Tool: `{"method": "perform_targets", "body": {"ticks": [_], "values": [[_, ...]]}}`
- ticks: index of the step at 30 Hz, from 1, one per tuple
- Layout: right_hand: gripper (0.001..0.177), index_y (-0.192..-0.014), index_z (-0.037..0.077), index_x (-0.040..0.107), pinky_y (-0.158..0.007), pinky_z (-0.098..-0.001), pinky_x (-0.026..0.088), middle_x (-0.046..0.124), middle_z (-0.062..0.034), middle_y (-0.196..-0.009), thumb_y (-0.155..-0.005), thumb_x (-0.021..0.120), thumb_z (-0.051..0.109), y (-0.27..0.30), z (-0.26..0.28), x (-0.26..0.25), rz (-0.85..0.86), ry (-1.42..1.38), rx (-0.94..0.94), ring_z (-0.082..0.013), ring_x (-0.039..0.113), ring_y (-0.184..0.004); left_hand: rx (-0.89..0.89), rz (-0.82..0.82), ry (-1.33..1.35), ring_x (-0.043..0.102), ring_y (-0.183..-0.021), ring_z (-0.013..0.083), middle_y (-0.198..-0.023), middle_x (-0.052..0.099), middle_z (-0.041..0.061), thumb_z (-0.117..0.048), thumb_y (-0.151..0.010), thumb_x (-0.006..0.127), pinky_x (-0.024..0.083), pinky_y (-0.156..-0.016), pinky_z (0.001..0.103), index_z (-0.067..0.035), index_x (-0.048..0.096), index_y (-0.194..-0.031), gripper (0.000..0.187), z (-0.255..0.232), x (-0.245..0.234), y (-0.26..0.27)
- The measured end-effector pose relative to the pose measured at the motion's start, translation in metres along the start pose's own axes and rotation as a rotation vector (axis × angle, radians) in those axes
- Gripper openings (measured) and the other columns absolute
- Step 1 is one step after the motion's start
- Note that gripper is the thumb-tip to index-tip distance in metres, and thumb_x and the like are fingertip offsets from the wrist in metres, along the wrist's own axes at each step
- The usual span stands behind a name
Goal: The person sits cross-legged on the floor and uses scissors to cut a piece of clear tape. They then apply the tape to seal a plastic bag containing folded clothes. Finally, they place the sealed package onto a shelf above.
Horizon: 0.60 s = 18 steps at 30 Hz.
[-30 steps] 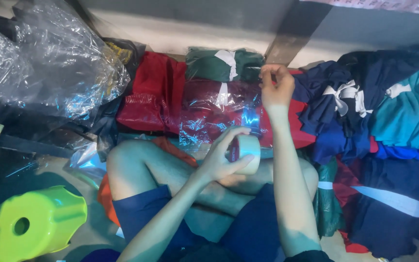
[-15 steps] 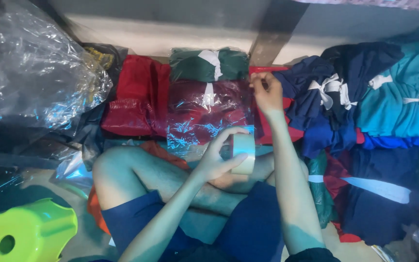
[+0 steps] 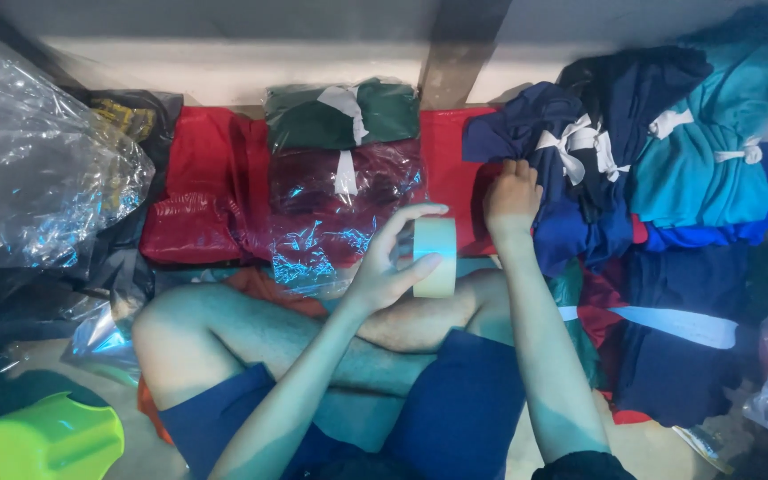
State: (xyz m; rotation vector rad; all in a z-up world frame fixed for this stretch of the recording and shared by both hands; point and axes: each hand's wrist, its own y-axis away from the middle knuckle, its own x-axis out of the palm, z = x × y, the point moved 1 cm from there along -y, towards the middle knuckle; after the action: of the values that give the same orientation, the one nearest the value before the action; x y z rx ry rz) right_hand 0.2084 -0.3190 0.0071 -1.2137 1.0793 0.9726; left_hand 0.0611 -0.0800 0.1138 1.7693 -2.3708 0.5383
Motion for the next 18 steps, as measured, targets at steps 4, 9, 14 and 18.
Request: {"method": "perform_targets", "body": {"ticks": [4,9,14,18], "values": [[0.029,-0.122,0.018,0.061,-0.092,-0.0443,0.046,0.062,-0.0035,-0.113,-0.095,0.064,0.025,-0.002,0.005,0.009,-0.021,-0.023,0.005,-0.0258,0.056,-0.112,-0.012,0.017,0.009,0.058,-0.121,0.0249,-0.144,0.055,0.014,-0.032,-0.091,0.075,0.060,-0.087,0.053,-0.012,0.051,-0.143,0.060,0.006,-0.007,-0.004],[0.032,-0.105,0.008,0.058,-0.080,-0.0437,0.056,0.056,-0.0126,-0.111,-0.080,0.074,0.015,0.015,0.019,-0.005,-0.015,-0.141,0.045,-0.0370,0.064,-0.101,0.092,-0.033,0.170,0.059,-0.125,0.0288,-0.141,0.056,0.021,-0.050,-0.088,0.073,0.056,-0.098,0.046,-0.001,0.052,-0.140,0.075,0.010,-0.027,-0.004],[0.026,-0.102,0.009,0.056,-0.067,-0.0482,0.055,0.061,-0.0109,-0.094,-0.079,0.065,0.016,0.027,0.022,-0.009,-0.192,-0.110,0.026,-0.0379,0.068,-0.079,0.083,-0.026,0.171,0.058,-0.128,0.0275,-0.142,0.057,0.021,-0.043,-0.089,0.071,0.052,-0.104,0.045,0.001,0.050,-0.142,0.072,0.000,-0.044,0.002],[0.030,-0.121,0.006,0.049,-0.066,-0.0525,0.061,0.065,-0.0140,-0.097,-0.091,0.058,0.006,0.030,0.023,-0.017,0.000,-0.203,0.079,-0.0448,0.074,-0.078,0.077,0.001,0.147,0.058,-0.128,0.0257,-0.141,0.057,0.020,-0.036,-0.090,0.071,0.049,-0.106,0.043,0.000,0.047,-0.145,0.070,-0.005,-0.055,0.007]]}}
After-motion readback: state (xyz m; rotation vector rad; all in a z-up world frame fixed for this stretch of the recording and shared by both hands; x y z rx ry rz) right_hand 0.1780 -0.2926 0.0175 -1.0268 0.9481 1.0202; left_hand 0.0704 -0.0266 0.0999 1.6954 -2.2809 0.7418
